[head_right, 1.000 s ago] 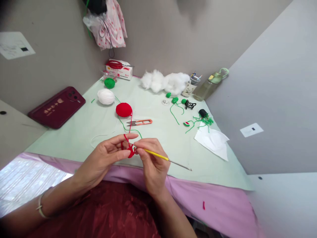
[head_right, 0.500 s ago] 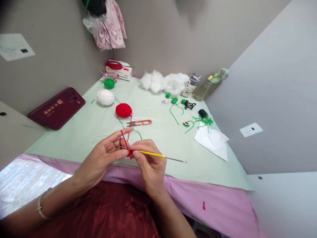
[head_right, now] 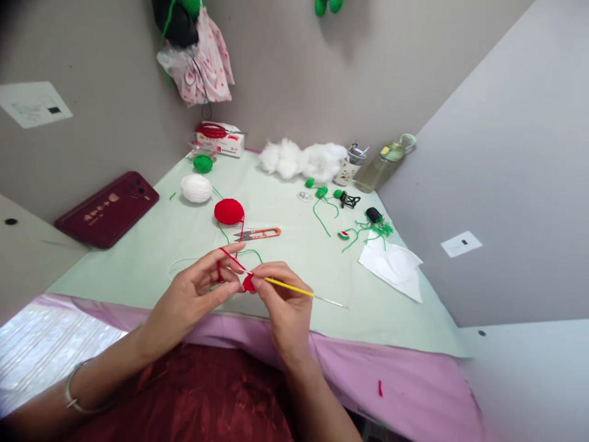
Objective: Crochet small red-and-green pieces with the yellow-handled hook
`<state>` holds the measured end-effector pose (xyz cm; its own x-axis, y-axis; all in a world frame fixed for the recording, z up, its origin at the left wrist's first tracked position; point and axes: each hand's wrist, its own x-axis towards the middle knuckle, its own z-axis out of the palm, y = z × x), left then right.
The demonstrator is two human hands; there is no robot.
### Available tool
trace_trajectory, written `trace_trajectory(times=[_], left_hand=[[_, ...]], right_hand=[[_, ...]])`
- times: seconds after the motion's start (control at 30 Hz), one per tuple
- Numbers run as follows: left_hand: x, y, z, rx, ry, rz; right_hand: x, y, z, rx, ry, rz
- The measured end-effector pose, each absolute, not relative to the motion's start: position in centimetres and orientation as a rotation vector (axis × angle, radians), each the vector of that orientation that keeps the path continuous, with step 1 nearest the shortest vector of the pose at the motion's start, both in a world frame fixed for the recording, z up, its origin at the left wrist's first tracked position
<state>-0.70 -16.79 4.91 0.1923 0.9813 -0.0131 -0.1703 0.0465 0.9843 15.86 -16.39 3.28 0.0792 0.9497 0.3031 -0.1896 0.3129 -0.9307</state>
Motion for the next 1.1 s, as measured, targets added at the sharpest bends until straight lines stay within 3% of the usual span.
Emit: trace_trajectory(times=[0.27, 0.53, 0.77, 1.1], left_hand=[[-0.9, -16.3, 5.4, 1.273, 0.936, 1.023], [-1.5, -15.8, 4.3, 1.558, 1.130, 1.158], [-2.1, -15.4, 5.1, 1.605, 1.140, 1.146], [-2.7, -14.9, 5.4, 1.657, 1.036, 1.023]], right_hand=[[16.4, -16.2, 3.4, -0.848, -1.125, 1.099], [16.5, -15.9, 3.8, -0.839, -1.348, 1.206], [16.1, -15.6, 5.0, -0.933, -1.515, 1.031], [16.3, -15.0, 4.1, -0.784, -1.249, 1.300]])
